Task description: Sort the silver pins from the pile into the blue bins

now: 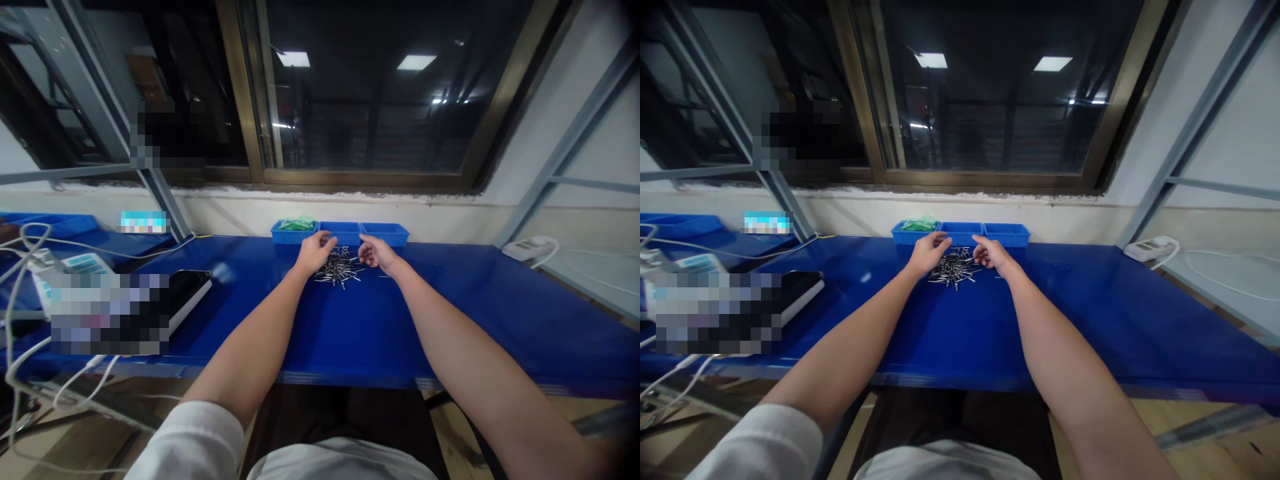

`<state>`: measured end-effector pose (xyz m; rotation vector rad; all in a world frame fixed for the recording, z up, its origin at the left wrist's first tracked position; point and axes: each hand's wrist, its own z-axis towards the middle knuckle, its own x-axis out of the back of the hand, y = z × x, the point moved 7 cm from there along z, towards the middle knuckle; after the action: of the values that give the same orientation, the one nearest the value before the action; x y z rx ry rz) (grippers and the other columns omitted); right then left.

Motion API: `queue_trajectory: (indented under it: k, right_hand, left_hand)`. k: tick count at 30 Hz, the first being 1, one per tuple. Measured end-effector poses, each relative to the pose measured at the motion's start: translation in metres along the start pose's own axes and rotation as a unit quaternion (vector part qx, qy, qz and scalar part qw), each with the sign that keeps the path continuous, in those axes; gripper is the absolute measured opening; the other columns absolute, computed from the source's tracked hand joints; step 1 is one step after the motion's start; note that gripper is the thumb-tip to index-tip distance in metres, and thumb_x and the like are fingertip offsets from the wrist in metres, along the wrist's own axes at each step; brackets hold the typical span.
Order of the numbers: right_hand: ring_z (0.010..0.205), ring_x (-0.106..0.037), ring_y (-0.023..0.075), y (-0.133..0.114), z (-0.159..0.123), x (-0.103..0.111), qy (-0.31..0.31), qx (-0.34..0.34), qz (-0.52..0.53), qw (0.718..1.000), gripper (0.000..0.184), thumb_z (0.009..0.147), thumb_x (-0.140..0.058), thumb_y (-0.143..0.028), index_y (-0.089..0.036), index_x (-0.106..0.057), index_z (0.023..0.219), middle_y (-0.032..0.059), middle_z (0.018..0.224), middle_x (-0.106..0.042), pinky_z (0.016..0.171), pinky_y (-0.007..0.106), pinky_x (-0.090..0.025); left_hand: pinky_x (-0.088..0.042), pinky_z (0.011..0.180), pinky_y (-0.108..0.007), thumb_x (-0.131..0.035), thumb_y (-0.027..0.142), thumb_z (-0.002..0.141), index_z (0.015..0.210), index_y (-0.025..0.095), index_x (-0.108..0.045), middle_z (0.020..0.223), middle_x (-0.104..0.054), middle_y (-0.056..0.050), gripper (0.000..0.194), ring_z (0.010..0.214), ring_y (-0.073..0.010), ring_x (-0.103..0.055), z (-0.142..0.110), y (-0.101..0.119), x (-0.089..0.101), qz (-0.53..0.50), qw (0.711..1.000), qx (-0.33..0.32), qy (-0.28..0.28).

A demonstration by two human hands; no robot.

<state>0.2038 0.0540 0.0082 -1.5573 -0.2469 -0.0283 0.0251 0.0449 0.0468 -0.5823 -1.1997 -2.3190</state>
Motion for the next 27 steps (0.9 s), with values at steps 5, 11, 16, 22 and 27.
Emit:
queue_trajectory:
  k: [5, 11, 16, 22, 27]
  right_hand:
    - [0.059, -0.056, 0.0145, -0.01, -0.001, 0.055, 0.128, 0.077, 0.056, 0.987, 0.061, 0.079, -0.026, -0.06, -0.015, -0.056, 0.108, 0.013, 0.096, -0.064, 0.044, 0.023, -0.037]
    - [0.064, -0.06, 0.0177, 0.012, -0.002, 0.088, 0.209, 0.032, 0.023, 0.977, 0.071, 0.079, -0.018, -0.064, -0.019, -0.034, 0.131, 0.0139, 0.102, -0.061, 0.043, 0.024, -0.038]
    - [0.044, -0.047, 0.0097, -0.005, -0.007, 0.076, 0.22, 0.009, -0.217, 0.951, 0.034, 0.067, -0.056, -0.045, -0.013, -0.065, 0.078, 0.0101, 0.071, -0.065, 0.04, 0.022, -0.033]
    - [0.034, -0.04, 0.0091, -0.005, -0.028, 0.01, -0.09, -0.145, -0.377, 0.91, 0.016, 0.055, -0.066, -0.03, -0.015, -0.061, 0.051, 0.0083, 0.052, -0.062, 0.035, 0.024, -0.029]
    - [0.042, -0.047, 0.0121, -0.014, -0.033, -0.018, -0.153, -0.083, -0.469, 0.866, 0.006, 0.049, -0.066, -0.02, -0.017, -0.061, 0.048, 0.0041, 0.05, -0.06, 0.042, 0.026, -0.033]
  left_hand:
    - [-0.045, 0.081, -0.026, -0.047, 0.037, 0.082, 0.108, 0.013, -0.057, 0.094, -0.066, -0.006, 0.036, 0.085, -0.0164, -0.06, 0.004, -0.012, 0.0, 0.013, 1.0, 0.013, 0.004]
    - [-0.045, 0.08, -0.026, -0.046, 0.034, 0.082, 0.114, 0.014, -0.053, 0.096, -0.065, -0.006, 0.038, 0.083, -0.0156, -0.06, 0.004, -0.014, -0.007, 0.016, 0.999, 0.025, -0.019]
    - [-0.045, 0.081, -0.026, -0.048, 0.033, 0.081, 0.111, 0.014, -0.055, 0.098, -0.064, -0.007, 0.037, 0.087, -0.0168, -0.06, 0.003, -0.016, -0.01, 0.045, 0.998, 0.017, -0.043]
    - [-0.045, 0.083, -0.028, -0.049, 0.034, 0.08, 0.106, 0.014, -0.058, 0.101, -0.064, -0.008, 0.034, 0.089, -0.0193, -0.06, 0.002, -0.012, -0.015, 0.1, 0.992, -0.016, -0.076]
    - [-0.044, 0.085, -0.028, -0.048, 0.034, 0.08, 0.104, 0.016, -0.06, 0.103, -0.063, -0.007, 0.033, 0.091, -0.0191, -0.059, 0.001, -0.006, -0.017, 0.139, 0.986, -0.026, -0.086]
